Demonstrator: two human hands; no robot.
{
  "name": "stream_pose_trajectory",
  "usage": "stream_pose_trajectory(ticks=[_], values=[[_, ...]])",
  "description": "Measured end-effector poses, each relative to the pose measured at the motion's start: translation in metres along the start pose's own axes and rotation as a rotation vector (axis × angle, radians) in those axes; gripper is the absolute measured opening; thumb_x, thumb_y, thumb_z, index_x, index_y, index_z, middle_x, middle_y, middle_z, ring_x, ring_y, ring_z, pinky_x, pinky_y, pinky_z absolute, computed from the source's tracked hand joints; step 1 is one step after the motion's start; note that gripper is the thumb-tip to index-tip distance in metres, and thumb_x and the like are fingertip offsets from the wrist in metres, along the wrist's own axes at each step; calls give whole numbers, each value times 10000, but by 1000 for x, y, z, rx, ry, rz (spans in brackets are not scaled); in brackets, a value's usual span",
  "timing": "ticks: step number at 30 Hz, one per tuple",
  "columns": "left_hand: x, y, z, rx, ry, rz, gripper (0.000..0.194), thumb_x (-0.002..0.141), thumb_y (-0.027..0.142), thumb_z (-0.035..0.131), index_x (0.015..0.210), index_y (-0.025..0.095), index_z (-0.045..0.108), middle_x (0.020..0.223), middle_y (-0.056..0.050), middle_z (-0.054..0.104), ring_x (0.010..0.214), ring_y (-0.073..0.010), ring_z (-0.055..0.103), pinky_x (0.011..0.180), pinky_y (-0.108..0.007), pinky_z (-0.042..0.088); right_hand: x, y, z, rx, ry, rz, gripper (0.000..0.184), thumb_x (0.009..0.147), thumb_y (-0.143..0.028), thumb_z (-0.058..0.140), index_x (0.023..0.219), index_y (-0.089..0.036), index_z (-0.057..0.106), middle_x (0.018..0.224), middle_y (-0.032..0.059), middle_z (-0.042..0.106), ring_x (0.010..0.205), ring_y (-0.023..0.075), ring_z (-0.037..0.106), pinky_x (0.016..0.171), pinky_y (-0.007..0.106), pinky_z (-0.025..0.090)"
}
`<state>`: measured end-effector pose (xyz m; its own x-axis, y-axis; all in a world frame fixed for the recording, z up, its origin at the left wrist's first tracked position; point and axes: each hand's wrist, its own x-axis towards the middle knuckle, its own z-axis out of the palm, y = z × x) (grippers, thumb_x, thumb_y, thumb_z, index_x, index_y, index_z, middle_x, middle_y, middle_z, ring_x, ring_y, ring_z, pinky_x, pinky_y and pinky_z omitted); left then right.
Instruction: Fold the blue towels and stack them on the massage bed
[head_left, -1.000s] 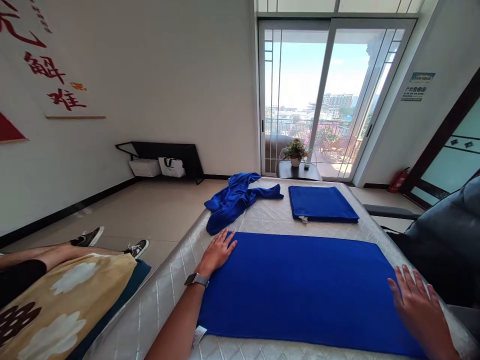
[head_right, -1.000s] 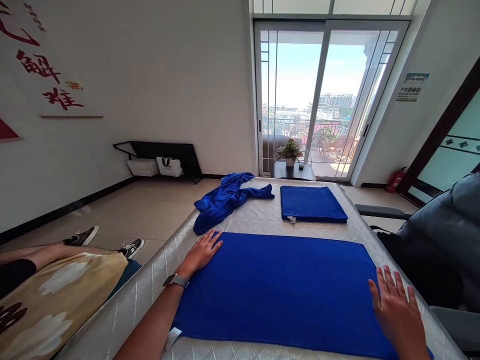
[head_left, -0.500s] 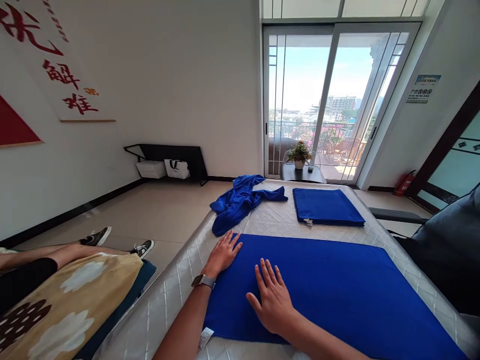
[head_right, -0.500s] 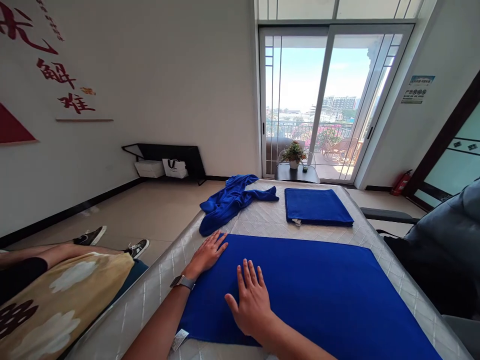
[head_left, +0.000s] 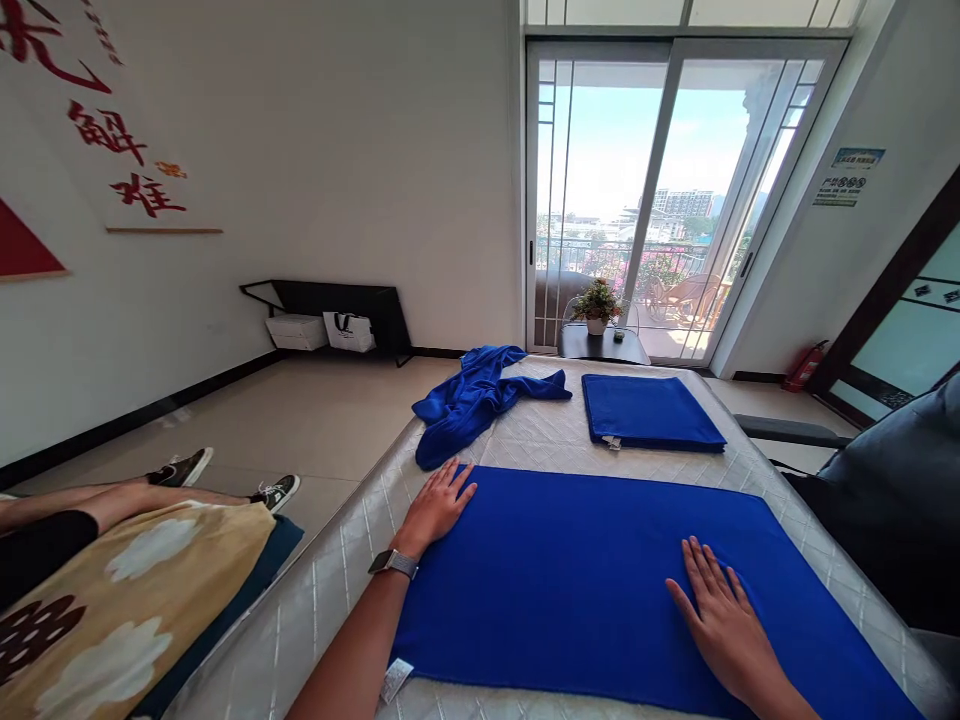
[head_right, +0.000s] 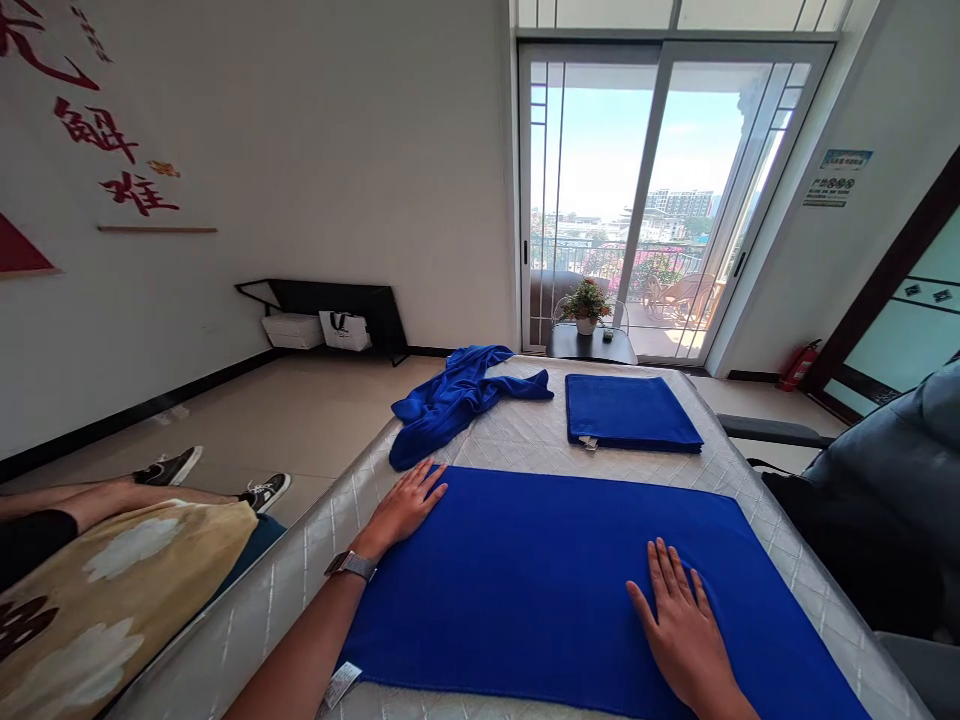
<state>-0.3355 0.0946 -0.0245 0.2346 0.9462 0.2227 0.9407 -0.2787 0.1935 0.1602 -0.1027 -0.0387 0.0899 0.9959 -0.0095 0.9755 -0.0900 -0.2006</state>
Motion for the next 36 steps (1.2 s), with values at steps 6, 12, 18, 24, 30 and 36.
stream_pose_trajectory(ticks=[6, 12, 18, 24, 30, 36], values=[[2, 0, -1, 13, 3, 13, 596, 1032, 560, 340, 1542, 261, 420, 1608, -64, 405, 1513, -269, 294, 1242, -484, 231, -25, 178, 23, -110, 202, 144, 898, 771, -739, 231, 1502, -282, 481, 1616, 64, 370, 1539, 303, 174, 1243, 559, 131], [1, 2, -2, 22, -24, -4, 611, 1036, 565, 319, 1551, 247, 402, 1628, -85, 366, 1517, -262, 284, 1243, -478, 223, -17, 168, 7, -121, 337, 219, 1058, 751, -787, 159, 1587, -155, 306, 1668, 135, 224, 1546, 309, 142, 1249, 545, 66], [0, 4, -4, 25, -21, -15, 612, 1036, 575, 312, 1555, 262, 393, 1633, -79, 357, 1519, -264, 277, 1237, -482, 235, 35, -33, -45, -7, 79, -23, 830, 936, -734, 95, 1629, -278, 64, 1701, -4, -22, 1558, 213, -33, 1255, 520, -21], [0, 5, -8, 15, -55, -11, 626, 1039, 581, 291, 1560, 248, 383, 1634, -77, 354, 1525, -263, 261, 1244, -477, 222, 83, -162, -54, 98, -205, -329, 746, 971, -697, 41, 1608, -317, -34, 1679, -57, -95, 1542, 188, -111, 1253, 492, -63], [-1, 3, -8, 7, -36, -8, 616, 1036, 586, 314, 1559, 268, 384, 1634, -72, 354, 1515, -275, 287, 1235, -489, 253, 124, -147, -31, 19, -172, -197, 819, 941, -760, 68, 1615, -300, 8, 1690, -31, -47, 1540, 221, -131, 1240, 516, -103], [0, 3, -6, 30, -29, 14, 616, 1041, 577, 301, 1554, 249, 397, 1623, -82, 375, 1515, -264, 287, 1241, -483, 243, 135, -52, -23, -54, -84, -66, 831, 928, -779, 97, 1617, -318, 44, 1696, -15, -6, 1552, 236, -63, 1245, 542, -43]])
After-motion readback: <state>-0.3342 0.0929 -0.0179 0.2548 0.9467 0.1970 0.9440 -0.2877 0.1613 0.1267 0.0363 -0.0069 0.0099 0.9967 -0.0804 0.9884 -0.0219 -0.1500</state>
